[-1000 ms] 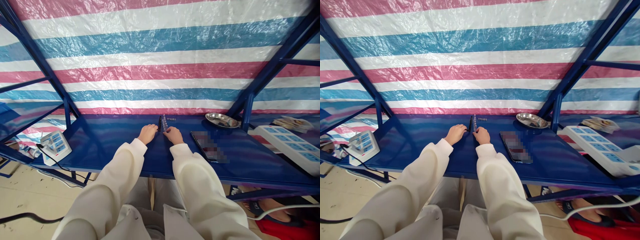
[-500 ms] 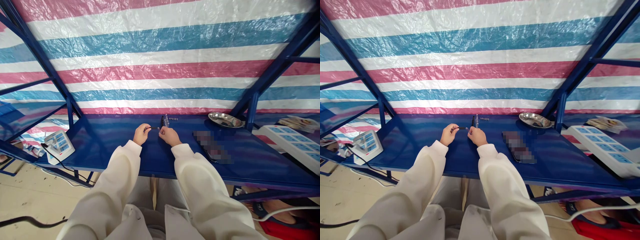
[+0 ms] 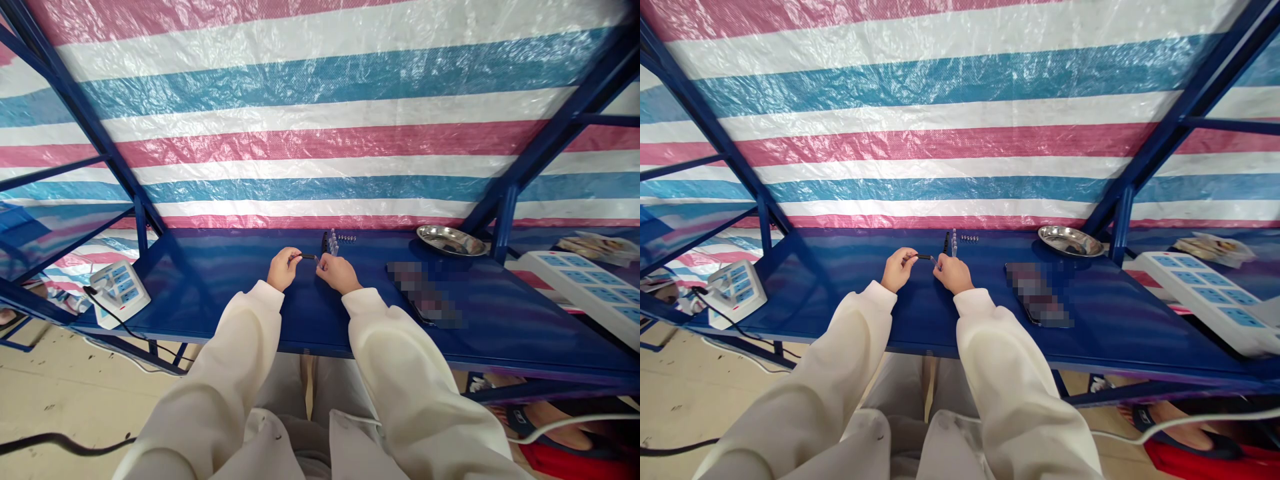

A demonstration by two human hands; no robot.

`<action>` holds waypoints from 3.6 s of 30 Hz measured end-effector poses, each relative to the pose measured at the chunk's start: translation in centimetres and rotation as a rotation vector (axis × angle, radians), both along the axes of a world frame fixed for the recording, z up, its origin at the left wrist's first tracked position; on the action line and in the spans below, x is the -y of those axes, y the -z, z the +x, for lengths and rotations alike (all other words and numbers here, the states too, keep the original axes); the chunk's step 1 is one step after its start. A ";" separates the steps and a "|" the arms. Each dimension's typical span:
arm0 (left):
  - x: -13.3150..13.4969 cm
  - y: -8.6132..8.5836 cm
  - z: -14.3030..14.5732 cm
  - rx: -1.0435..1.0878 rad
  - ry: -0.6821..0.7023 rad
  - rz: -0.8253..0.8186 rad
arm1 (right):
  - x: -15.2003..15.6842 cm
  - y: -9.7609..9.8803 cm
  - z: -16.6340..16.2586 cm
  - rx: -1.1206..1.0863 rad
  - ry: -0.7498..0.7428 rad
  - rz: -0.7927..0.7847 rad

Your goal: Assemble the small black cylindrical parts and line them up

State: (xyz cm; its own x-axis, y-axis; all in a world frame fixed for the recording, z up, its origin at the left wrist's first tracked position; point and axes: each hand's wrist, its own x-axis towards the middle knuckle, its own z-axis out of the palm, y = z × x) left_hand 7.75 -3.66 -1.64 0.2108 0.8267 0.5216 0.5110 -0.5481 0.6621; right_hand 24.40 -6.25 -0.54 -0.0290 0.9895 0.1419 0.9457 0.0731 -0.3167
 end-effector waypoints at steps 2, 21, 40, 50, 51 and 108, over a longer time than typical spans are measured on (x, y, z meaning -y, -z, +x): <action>0.0 0.1 0.0 -0.013 0.001 0.012 | 0.1 -0.1 -0.1 0.031 0.000 -0.006; 0.9 -0.5 0.9 0.079 0.110 -0.135 | 0.3 0.0 -0.7 -0.025 -0.074 0.094; -0.7 -0.8 -0.1 -0.155 -0.060 -0.013 | -0.7 2.1 -0.7 -0.346 -0.283 0.256; -4.1 -3.7 -10.5 -0.470 -0.680 -0.284 | -0.5 1.5 -0.5 -0.369 -0.216 0.298; -4.2 -3.6 -11.1 -0.491 -0.704 -0.311 | -0.5 1.5 -0.5 -0.373 -0.217 0.301; -0.7 -0.5 4.2 -0.658 -0.014 0.154 | -2.0 2.0 2.3 -0.170 0.372 0.003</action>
State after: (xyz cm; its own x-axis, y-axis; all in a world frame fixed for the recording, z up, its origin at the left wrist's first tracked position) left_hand 11.95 -3.00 -1.16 0.5150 0.7583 0.3997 0.7887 -0.6019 0.1255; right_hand 26.68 -4.26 -2.55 0.3552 0.9275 0.1168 0.8418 -0.2630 -0.4713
